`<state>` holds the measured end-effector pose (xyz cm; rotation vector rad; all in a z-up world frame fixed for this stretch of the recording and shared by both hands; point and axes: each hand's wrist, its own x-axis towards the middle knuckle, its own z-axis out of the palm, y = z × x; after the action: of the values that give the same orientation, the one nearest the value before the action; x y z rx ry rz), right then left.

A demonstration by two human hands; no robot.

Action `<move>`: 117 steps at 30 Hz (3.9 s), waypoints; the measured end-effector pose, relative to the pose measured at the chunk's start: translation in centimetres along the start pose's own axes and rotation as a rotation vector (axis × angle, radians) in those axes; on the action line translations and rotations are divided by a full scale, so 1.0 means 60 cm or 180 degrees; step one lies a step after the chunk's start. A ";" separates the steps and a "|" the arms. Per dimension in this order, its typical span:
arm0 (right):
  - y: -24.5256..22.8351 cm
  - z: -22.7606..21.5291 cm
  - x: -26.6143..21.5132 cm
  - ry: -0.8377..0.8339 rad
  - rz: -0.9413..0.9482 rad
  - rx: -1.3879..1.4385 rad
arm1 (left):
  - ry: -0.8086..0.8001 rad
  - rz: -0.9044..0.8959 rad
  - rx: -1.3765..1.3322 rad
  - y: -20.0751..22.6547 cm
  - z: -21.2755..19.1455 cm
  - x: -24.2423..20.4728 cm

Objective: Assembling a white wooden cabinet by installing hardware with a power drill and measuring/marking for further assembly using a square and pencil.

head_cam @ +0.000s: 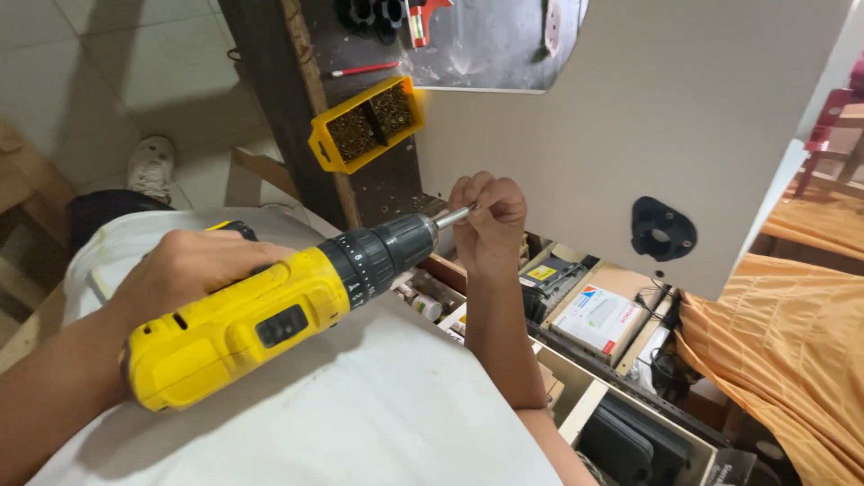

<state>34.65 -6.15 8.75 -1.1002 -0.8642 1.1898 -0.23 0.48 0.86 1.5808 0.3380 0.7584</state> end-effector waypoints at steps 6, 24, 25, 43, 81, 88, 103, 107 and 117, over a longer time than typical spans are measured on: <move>-0.039 -0.007 -0.008 0.0002 -0.0608 -0.1462 | -0.0268 -0.0145 0.0408 -0.013 0.004 0.004; -0.102 -0.074 -0.064 0.0160 -0.0290 0.2207 | -0.0025 0.0568 -0.0358 0.068 0.130 0.163; -0.110 -0.077 -0.063 0.0257 -0.0157 0.2262 | -0.0033 0.0605 -0.0250 0.069 0.140 0.168; -0.108 -0.084 -0.074 0.1433 -0.0871 0.2240 | -0.0468 0.0049 -0.0181 0.093 0.174 0.224; -0.359 -0.145 -0.098 0.2316 -0.1381 -0.4522 | -0.0309 0.0022 -0.0008 0.144 0.170 0.233; -0.354 -0.132 -0.094 0.2300 -0.1328 -0.4698 | -0.0377 -0.0065 -0.0033 0.138 0.178 0.234; -0.351 -0.145 -0.096 0.2340 -0.1417 -0.4464 | -0.0431 -0.0199 -0.0076 0.148 0.169 0.239; -0.348 -0.135 -0.095 0.2406 -0.1388 -0.4489 | -0.0473 -0.0149 -0.0121 0.147 0.171 0.242; -0.349 -0.149 -0.095 0.2413 -0.1504 -0.4496 | -0.0367 -0.0150 -0.0129 0.138 0.183 0.245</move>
<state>47.64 -13.84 26.73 -2.0658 -1.2192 -0.4592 15.90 -0.23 12.88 1.5659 0.2730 0.6313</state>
